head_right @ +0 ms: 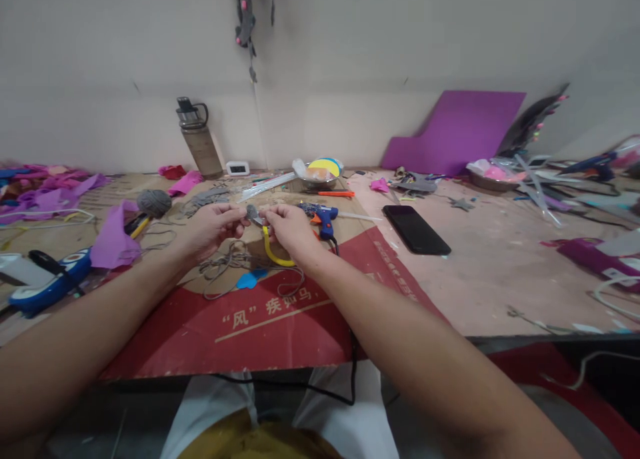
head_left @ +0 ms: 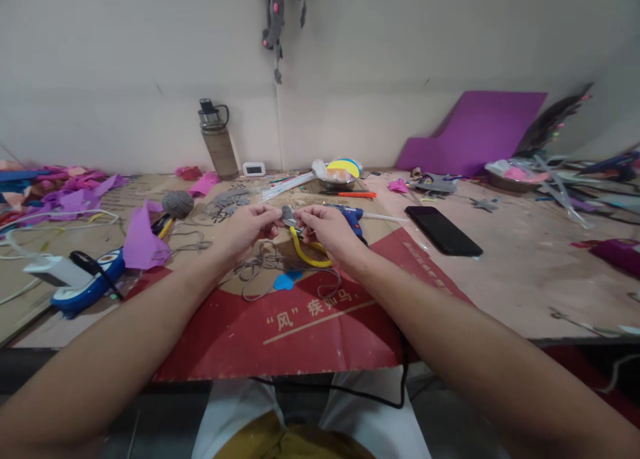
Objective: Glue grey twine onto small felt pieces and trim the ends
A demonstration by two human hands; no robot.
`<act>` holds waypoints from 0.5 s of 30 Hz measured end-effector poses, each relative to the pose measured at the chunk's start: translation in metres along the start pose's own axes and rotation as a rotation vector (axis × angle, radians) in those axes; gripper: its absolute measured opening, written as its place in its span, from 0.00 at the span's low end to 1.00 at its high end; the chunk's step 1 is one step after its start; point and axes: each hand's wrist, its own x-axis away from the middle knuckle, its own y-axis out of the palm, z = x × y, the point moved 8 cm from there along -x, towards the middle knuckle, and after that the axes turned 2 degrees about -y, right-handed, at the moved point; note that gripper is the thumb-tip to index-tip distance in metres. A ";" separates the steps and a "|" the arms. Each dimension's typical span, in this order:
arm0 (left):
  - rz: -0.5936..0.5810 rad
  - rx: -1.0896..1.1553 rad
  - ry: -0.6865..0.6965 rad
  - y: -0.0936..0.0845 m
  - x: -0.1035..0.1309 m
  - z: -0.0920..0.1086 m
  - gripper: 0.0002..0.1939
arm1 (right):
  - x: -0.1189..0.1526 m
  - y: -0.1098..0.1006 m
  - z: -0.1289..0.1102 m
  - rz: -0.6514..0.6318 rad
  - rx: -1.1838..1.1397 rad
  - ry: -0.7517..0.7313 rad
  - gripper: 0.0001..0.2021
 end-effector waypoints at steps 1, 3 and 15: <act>-0.003 0.006 0.000 0.000 0.000 0.000 0.11 | 0.000 -0.001 -0.001 0.013 0.019 -0.018 0.03; -0.005 0.017 -0.007 0.000 -0.001 -0.001 0.11 | -0.001 -0.004 -0.008 0.031 0.088 -0.107 0.07; -0.002 0.014 -0.047 0.002 0.000 -0.004 0.09 | 0.022 0.006 -0.045 -0.003 0.479 -0.590 0.10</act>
